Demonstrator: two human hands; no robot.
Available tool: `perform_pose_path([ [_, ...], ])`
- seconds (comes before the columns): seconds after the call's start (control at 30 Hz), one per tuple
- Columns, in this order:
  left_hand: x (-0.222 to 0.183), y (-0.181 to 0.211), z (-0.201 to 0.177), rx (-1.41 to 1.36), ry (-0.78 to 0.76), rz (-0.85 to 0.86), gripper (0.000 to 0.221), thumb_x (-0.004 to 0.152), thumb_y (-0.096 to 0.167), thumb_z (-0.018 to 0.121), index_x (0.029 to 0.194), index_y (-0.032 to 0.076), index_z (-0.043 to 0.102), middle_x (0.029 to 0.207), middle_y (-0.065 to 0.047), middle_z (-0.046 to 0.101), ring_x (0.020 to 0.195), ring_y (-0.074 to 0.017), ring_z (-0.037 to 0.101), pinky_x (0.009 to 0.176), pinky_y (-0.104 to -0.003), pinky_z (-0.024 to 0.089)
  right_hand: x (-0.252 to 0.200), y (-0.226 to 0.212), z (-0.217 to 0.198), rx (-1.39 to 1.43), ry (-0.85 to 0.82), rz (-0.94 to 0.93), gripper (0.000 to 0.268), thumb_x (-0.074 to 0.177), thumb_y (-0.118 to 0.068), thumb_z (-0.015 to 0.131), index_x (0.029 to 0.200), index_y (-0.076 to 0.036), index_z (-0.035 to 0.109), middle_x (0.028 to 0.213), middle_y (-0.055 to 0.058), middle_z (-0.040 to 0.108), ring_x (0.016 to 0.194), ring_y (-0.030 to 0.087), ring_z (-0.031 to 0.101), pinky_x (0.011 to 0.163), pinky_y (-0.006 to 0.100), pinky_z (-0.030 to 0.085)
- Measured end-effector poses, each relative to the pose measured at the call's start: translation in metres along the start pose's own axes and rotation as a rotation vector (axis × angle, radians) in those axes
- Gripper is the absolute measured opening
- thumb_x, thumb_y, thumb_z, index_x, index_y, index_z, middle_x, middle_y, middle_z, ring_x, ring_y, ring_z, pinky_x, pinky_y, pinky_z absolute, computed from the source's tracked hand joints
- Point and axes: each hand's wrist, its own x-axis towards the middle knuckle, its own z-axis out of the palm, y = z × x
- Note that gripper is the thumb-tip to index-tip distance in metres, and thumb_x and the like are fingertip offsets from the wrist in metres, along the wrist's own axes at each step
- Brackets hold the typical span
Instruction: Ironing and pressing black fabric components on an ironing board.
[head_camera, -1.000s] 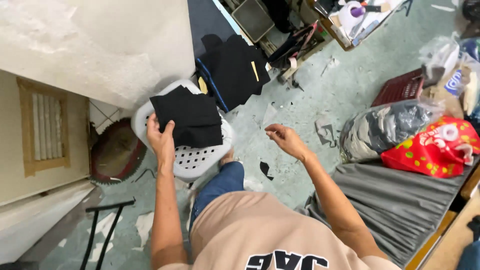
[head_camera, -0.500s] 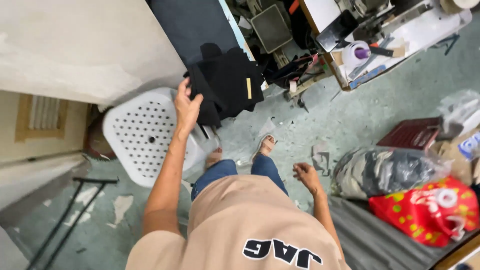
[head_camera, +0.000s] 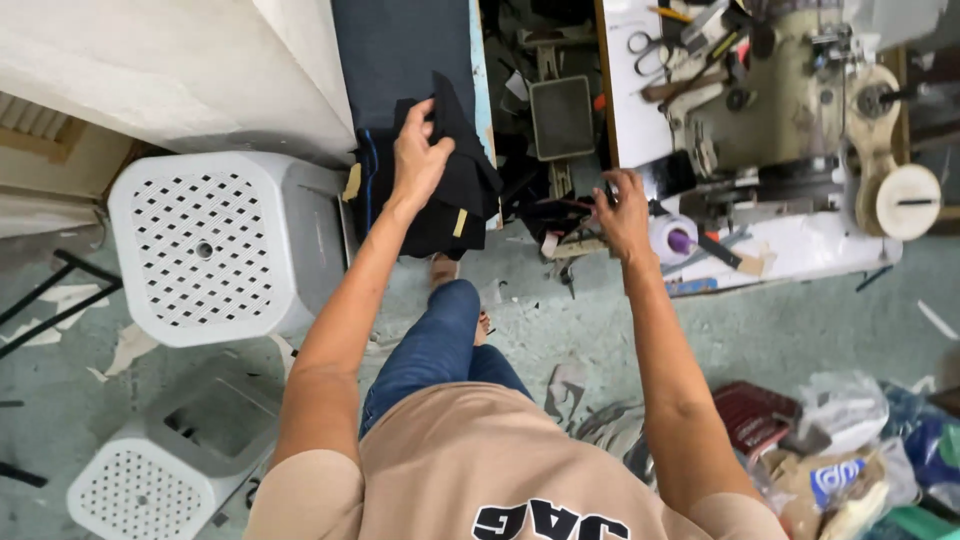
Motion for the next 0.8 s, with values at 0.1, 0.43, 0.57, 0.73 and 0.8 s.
perform_pose_path([
  [0.1,0.041,0.016,0.029,0.004,-0.029,-0.056,0.061,0.091,0.005,0.061,0.152,0.008,0.053,0.123,-0.009,0.081,0.097,-0.0192,0.079,0.076,-0.030,0.059,0.058,0.032,0.020,-0.030,-0.067,-0.068,0.046,0.101,-0.018,0.072,0.141,0.000,0.057,0.149,0.024,0.046,0.138,0.044,0.052,0.113,0.051,0.045],
  [0.43,0.299,0.004,0.170,0.007,0.082,0.222,0.056,0.083,0.007,0.061,0.139,0.015,0.058,0.122,-0.011,0.085,0.108,-0.0278,0.083,0.091,-0.036,0.058,0.206,0.059,0.072,-0.523,-0.018,-0.244,0.093,0.083,-0.017,0.086,0.161,0.006,0.041,0.168,0.035,0.034,0.154,0.055,0.037,0.125,0.061,0.037],
  [0.57,0.412,0.031,0.273,-0.064,0.071,0.269,0.067,0.082,0.012,0.065,0.148,0.020,0.056,0.144,-0.008,0.076,0.140,-0.0331,0.070,0.108,-0.039,0.057,0.234,0.034,0.055,-0.524,0.089,-0.218,0.054,0.083,-0.007,0.072,0.135,-0.004,0.059,0.136,0.024,0.053,0.108,0.047,0.054,0.086,0.056,0.047],
  [0.73,0.513,0.072,0.364,-0.622,-0.024,0.299,0.061,0.086,0.010,0.077,0.144,0.019,0.062,0.120,-0.011,0.082,0.110,-0.0211,0.079,0.097,-0.032,0.059,0.250,0.029,0.057,-0.548,0.251,-0.317,0.020,0.095,0.002,0.065,0.108,-0.011,0.072,0.126,0.020,0.062,0.104,0.041,0.062,0.084,0.051,0.050],
  [0.8,0.510,0.068,0.338,-0.558,-0.126,0.215,0.080,0.088,0.033,0.075,0.159,0.019,0.041,0.149,-0.013,0.057,0.131,-0.0302,0.067,0.105,-0.043,0.058,0.249,0.029,0.062,-0.553,0.228,-0.274,0.016,0.099,-0.004,0.067,0.111,-0.014,0.073,0.128,0.019,0.062,0.104,0.041,0.061,0.086,0.051,0.050],
])
